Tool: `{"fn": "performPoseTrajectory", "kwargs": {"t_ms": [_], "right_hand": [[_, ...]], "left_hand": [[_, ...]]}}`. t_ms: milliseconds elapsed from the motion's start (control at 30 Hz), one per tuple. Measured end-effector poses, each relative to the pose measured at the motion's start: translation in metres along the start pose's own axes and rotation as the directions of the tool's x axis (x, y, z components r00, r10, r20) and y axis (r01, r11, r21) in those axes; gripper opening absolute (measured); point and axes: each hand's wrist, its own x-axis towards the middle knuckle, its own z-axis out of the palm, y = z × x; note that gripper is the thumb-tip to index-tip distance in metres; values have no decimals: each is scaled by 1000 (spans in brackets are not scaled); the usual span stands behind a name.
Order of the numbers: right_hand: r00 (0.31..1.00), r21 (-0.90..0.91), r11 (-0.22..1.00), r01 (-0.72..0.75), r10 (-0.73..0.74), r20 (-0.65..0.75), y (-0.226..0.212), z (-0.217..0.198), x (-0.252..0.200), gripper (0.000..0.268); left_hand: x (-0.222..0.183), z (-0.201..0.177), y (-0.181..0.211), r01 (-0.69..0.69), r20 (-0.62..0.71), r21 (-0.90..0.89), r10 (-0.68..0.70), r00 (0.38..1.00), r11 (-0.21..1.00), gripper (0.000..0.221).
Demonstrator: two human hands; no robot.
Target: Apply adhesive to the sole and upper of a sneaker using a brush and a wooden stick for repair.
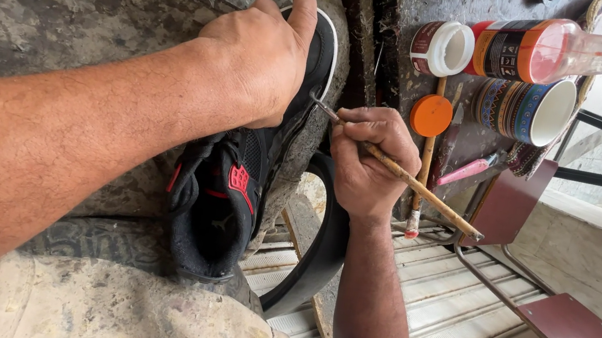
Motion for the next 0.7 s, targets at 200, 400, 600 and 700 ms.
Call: {"fn": "performPoseTrajectory", "kwargs": {"t_ms": [200,400,600,700], "right_hand": [[1000,-22,1000,17,-17,11,0,0,0,22],[997,-50,999,16,-12,77,-1,-2,-9,19],[959,-32,999,19,-9,282,-17,-7,-2,14],[925,-24,996,85,-70,373,-13,-11,5,12]], "left_hand": [[1,3,-3,-36,-27,2,36,999,999,129],[3,5,-3,-25,-37,5,25,999,1000,133],[1,4,0,-1,-28,4,1,1000,1000,130],[0,3,5,42,-40,6,-41,998,999,126]]}}
